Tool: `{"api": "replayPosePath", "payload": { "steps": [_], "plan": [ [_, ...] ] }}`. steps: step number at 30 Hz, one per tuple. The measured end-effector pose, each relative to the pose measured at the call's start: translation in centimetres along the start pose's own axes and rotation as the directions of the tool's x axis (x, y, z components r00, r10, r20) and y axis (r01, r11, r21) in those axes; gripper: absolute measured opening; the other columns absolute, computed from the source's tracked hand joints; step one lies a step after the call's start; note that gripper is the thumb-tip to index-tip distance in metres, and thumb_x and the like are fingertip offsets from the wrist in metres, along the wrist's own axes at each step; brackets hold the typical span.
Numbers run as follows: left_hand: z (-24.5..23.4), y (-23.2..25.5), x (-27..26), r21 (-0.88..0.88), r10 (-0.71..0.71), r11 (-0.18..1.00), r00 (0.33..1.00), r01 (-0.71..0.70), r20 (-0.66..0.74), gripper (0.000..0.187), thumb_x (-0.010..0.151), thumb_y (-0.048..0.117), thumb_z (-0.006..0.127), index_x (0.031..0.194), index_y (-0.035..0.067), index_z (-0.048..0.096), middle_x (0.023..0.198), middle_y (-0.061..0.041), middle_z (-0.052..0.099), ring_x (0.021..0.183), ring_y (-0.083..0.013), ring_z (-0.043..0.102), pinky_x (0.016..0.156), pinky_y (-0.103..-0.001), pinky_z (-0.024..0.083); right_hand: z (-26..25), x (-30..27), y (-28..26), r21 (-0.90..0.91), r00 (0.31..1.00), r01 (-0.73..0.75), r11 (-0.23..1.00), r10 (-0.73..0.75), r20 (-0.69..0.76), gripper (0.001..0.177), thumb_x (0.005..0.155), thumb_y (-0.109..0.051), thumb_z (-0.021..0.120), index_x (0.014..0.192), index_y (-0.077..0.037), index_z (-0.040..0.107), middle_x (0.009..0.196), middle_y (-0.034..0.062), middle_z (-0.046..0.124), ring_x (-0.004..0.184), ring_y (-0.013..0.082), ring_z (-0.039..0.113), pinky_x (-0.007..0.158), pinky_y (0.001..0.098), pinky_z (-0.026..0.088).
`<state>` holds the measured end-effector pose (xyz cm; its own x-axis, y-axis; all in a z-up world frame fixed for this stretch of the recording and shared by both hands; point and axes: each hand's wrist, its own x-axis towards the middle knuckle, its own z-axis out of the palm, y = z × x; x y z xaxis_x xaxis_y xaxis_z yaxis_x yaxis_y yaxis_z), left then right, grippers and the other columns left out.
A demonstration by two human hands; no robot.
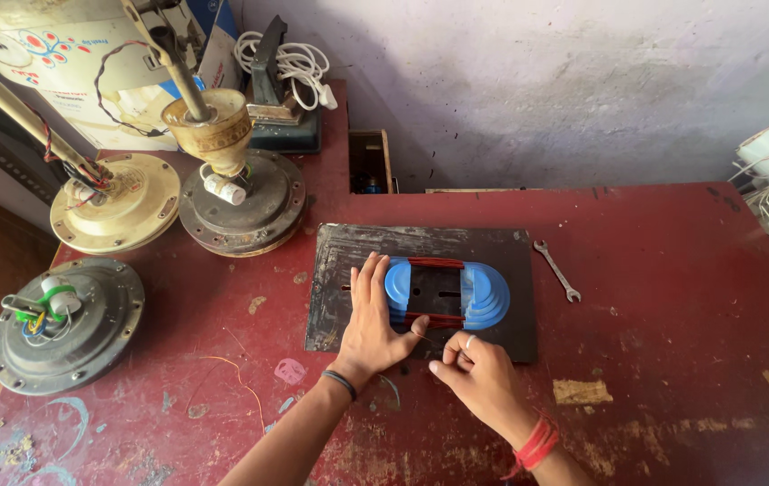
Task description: The person winds red wire around a blue plastic jig mounted on a black base. They repeatedly wrap the wire by hand, adjusting tension and position throughout the clip.
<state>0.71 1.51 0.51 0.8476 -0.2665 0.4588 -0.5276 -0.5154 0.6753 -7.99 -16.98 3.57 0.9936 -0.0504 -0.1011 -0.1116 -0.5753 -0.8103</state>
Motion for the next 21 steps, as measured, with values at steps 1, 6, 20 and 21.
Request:
{"api": "replayPosePath", "payload": {
  "steps": [1, 6, 20, 21],
  "plan": [
    [-0.1, 0.0, 0.0, 0.000, 0.014, 1.000, 1.000, -0.014, 0.009, 0.109, 0.075, 0.037, 0.084, 0.154, -0.006, 0.023, 0.158, -0.031, 0.028, 0.152, -0.0483, 0.024, 0.127, -0.060, 0.010, 0.2, 0.2, 0.1, 0.012, 1.000, 0.001, 1.000, -0.001, -0.006, 0.028, 0.080, -0.016, 0.083, 0.072, -0.003, 0.060, 0.049, -0.0035, 0.047, 0.046, 0.0044, 0.038, 0.044, 0.0290, 0.031],
    [-0.9, 0.2, 0.0, -0.009, 0.056, 0.998, 0.995, -0.055, 0.086, 0.115, 0.077, 0.042, 0.085, 0.154, -0.010, 0.017, 0.158, -0.035, 0.024, 0.152, -0.0505, 0.018, 0.124, -0.059, 0.010, 1.2, 0.8, 1.4, -0.068, 0.998, -0.046, 0.997, 0.043, -0.042, 0.027, 0.080, -0.021, 0.083, 0.072, -0.004, 0.064, 0.044, 0.0001, 0.047, 0.042, 0.0073, 0.038, 0.044, 0.0302, 0.029],
    [-1.2, 0.3, -0.7, -0.076, -0.016, 0.997, 0.999, 0.013, -0.032, 0.091, 0.082, 0.027, 0.083, 0.153, -0.003, 0.034, 0.160, -0.028, 0.035, 0.150, -0.0446, 0.034, 0.123, -0.050, 0.029, 0.6, -3.5, 2.0, 0.475, 0.857, -0.515, 0.713, 0.420, 0.299, 0.028, 0.092, -0.031, 0.069, 0.095, -0.003, 0.066, 0.055, -0.0053, 0.041, 0.041, 0.0093, 0.035, 0.040, 0.0299, 0.031],
    [-1.3, 0.3, -0.8, -0.108, -0.044, 0.993, 0.998, 0.040, -0.038, 0.088, 0.081, 0.026, 0.083, 0.152, -0.001, 0.038, 0.160, -0.027, 0.036, 0.148, -0.0440, 0.037, 0.120, -0.048, 0.034, 0.3, -4.5, 1.6, 0.496, 0.817, -0.576, 0.650, 0.443, 0.369, 0.033, 0.096, -0.034, 0.065, 0.095, -0.001, 0.063, 0.055, -0.0053, 0.039, 0.042, 0.0082, 0.034, 0.040, 0.0288, 0.030]
  ]
}}
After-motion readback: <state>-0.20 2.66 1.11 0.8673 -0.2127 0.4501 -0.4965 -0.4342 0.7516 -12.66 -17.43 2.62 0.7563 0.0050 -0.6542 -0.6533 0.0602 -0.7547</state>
